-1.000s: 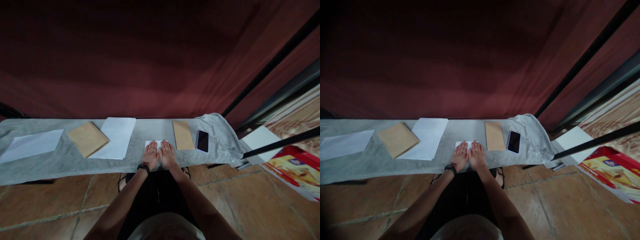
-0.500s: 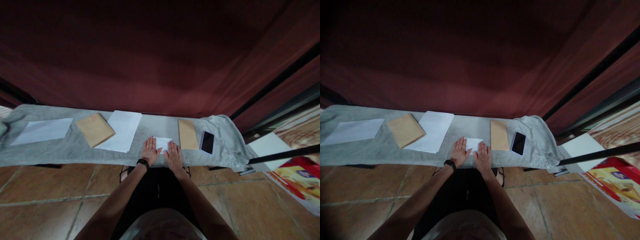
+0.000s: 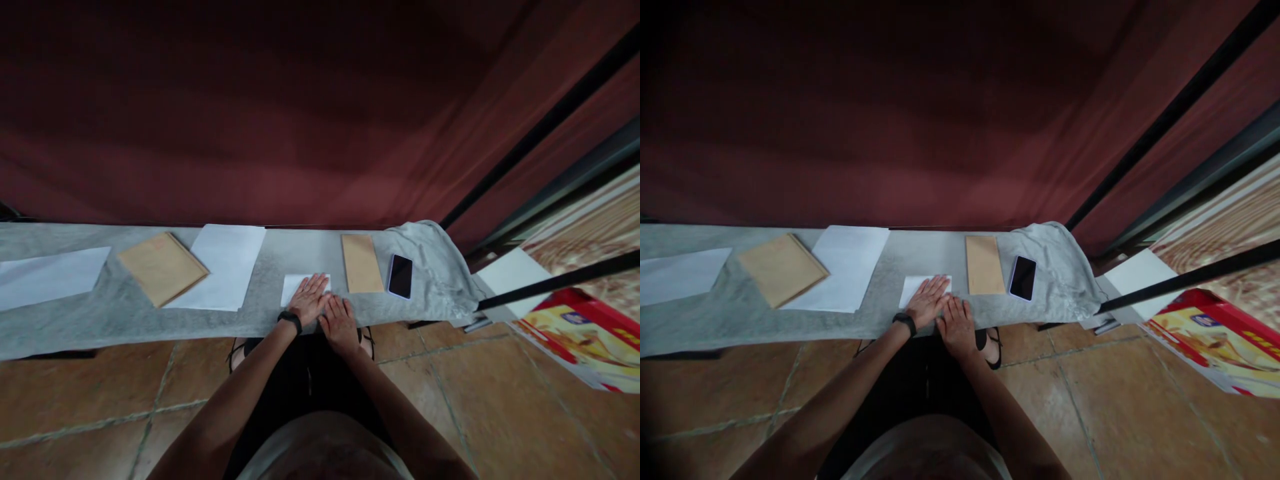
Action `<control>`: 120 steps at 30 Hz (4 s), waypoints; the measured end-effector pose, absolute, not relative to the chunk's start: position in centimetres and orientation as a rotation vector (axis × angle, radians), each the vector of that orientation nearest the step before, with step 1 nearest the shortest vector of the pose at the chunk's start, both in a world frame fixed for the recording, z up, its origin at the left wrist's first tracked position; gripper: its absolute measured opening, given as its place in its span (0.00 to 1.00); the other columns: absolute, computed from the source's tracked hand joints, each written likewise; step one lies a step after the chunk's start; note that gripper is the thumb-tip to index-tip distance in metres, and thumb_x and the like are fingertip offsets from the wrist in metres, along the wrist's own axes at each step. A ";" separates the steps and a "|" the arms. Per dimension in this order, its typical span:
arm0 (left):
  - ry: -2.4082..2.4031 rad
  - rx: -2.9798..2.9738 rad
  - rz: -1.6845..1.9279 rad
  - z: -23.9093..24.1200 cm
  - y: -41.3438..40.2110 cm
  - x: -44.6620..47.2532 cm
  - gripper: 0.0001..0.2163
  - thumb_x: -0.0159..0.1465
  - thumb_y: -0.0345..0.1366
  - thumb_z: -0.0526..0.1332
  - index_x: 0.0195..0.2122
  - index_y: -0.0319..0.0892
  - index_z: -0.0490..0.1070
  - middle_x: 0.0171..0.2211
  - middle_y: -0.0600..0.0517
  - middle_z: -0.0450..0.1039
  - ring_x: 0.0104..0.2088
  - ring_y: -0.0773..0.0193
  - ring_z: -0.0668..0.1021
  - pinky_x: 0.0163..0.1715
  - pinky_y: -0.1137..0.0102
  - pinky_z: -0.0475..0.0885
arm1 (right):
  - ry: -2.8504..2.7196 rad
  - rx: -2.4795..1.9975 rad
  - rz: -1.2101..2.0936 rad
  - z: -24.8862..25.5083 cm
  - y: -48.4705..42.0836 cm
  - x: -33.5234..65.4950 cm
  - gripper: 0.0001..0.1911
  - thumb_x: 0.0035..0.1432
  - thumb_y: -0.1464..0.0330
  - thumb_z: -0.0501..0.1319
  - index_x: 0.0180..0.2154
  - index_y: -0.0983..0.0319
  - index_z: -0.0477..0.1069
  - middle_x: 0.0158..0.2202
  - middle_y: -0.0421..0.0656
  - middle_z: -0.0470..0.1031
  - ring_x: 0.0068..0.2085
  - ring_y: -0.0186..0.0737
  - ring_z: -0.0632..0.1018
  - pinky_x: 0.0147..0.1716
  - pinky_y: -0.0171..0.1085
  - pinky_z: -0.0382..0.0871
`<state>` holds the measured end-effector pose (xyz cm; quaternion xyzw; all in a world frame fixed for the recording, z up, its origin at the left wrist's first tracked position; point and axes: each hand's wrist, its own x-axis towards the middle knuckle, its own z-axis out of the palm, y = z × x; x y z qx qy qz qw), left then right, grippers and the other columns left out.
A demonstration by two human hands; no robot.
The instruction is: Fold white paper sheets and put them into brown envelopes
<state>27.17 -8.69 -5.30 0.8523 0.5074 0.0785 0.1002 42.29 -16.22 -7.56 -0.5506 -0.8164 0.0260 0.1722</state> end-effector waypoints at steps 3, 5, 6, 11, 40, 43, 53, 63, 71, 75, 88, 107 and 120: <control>1.607 2.500 0.224 -5.7 -8.4 25.5 0.28 0.74 0.46 0.41 0.71 0.39 0.52 0.71 0.45 0.53 0.72 0.57 0.54 0.70 0.55 0.48 | -2.318 -1.549 0.085 -7.1 -16.2 42.4 0.26 0.72 0.61 0.52 0.68 0.59 0.59 0.70 0.48 0.59 0.69 0.50 0.60 0.67 0.53 0.49; 1.690 2.474 0.227 -6.0 -8.6 24.3 0.28 0.74 0.46 0.40 0.71 0.38 0.52 0.71 0.44 0.53 0.72 0.56 0.53 0.70 0.55 0.48 | -2.315 -1.541 0.094 -7.0 -16.3 42.4 0.26 0.72 0.61 0.51 0.67 0.58 0.59 0.70 0.47 0.57 0.69 0.50 0.60 0.67 0.53 0.49; 1.730 2.460 0.236 -6.0 -8.9 23.8 0.28 0.74 0.46 0.40 0.71 0.39 0.51 0.71 0.44 0.53 0.72 0.56 0.53 0.70 0.54 0.47 | -2.309 -1.539 0.098 -7.0 -16.4 42.5 0.26 0.72 0.61 0.51 0.67 0.59 0.59 0.71 0.48 0.57 0.69 0.50 0.60 0.67 0.53 0.48; 1.911 2.359 0.360 -6.0 -10.6 21.9 0.30 0.73 0.49 0.43 0.72 0.38 0.49 0.72 0.42 0.49 0.72 0.52 0.51 0.70 0.52 0.49 | -2.246 -1.548 0.129 -7.0 -16.7 42.6 0.27 0.73 0.62 0.50 0.68 0.62 0.56 0.70 0.49 0.59 0.69 0.48 0.60 0.68 0.53 0.49; 1.882 2.367 0.293 -5.4 -12.0 22.7 0.26 0.73 0.44 0.44 0.68 0.41 0.60 0.69 0.43 0.58 0.70 0.50 0.57 0.69 0.49 0.50 | -2.208 -1.769 0.164 -6.0 -8.9 40.3 0.25 0.71 0.67 0.48 0.65 0.67 0.62 0.67 0.53 0.64 0.67 0.49 0.64 0.66 0.49 0.53; 1.855 2.367 0.306 -4.7 -10.3 22.3 0.24 0.72 0.38 0.44 0.66 0.38 0.62 0.67 0.42 0.62 0.68 0.55 0.62 0.68 0.56 0.54 | -2.245 -1.768 0.191 -4.9 -7.0 40.7 0.25 0.69 0.70 0.50 0.65 0.64 0.63 0.63 0.53 0.68 0.61 0.49 0.70 0.63 0.49 0.57; 1.817 2.404 0.112 -1.1 -5.0 22.0 0.18 0.64 0.28 0.53 0.53 0.42 0.74 0.53 0.44 0.74 0.53 0.54 0.75 0.56 0.60 0.68 | -2.349 -1.854 0.255 -1.0 -4.2 40.5 0.14 0.64 0.74 0.57 0.48 0.60 0.77 0.51 0.50 0.75 0.50 0.47 0.76 0.52 0.42 0.67; 1.790 2.590 0.586 3.2 -7.8 20.5 0.14 0.69 0.30 0.50 0.47 0.43 0.74 0.52 0.45 0.73 0.54 0.52 0.73 0.59 0.57 0.65 | -2.310 -1.439 0.097 2.6 -7.7 42.1 0.20 0.69 0.74 0.49 0.53 0.58 0.74 0.51 0.46 0.74 0.55 0.46 0.72 0.58 0.43 0.64; 1.693 2.546 0.316 -3.5 -13.0 20.9 0.22 0.66 0.24 0.48 0.58 0.41 0.70 0.60 0.46 0.71 0.60 0.60 0.72 0.66 0.63 0.60 | -2.374 -1.489 0.235 -4.5 -13.2 43.0 0.22 0.58 0.80 0.56 0.49 0.57 0.75 0.53 0.43 0.77 0.56 0.41 0.73 0.61 0.42 0.64; 1.754 2.439 0.350 -3.8 -13.2 21.7 0.23 0.65 0.27 0.49 0.60 0.43 0.70 0.61 0.48 0.71 0.63 0.60 0.70 0.70 0.60 0.54 | -2.197 -1.538 0.316 -4.8 -13.1 42.3 0.23 0.61 0.77 0.53 0.53 0.58 0.75 0.56 0.43 0.77 0.58 0.41 0.74 0.61 0.43 0.65; 1.770 2.382 0.278 -6.6 -11.1 25.2 0.28 0.71 0.37 0.42 0.71 0.34 0.49 0.72 0.43 0.48 0.72 0.56 0.50 0.71 0.56 0.47 | -2.299 -1.620 0.110 -7.7 -9.6 39.5 0.28 0.74 0.61 0.44 0.68 0.66 0.57 0.69 0.52 0.60 0.70 0.45 0.60 0.68 0.50 0.50; 1.488 2.673 0.297 -5.8 -13.0 21.7 0.30 0.70 0.54 0.51 0.70 0.47 0.56 0.72 0.47 0.52 0.71 0.54 0.55 0.70 0.53 0.46 | -2.386 -1.685 0.072 -7.6 -9.6 39.9 0.30 0.74 0.62 0.41 0.71 0.70 0.48 0.72 0.52 0.49 0.71 0.50 0.55 0.69 0.53 0.45; 1.491 2.671 0.293 -6.1 -13.5 20.8 0.32 0.70 0.53 0.51 0.71 0.41 0.52 0.72 0.43 0.50 0.72 0.54 0.53 0.70 0.55 0.44 | -2.247 -1.745 0.079 -8.1 -10.6 40.2 0.31 0.72 0.62 0.45 0.71 0.69 0.49 0.72 0.54 0.53 0.71 0.50 0.57 0.68 0.51 0.46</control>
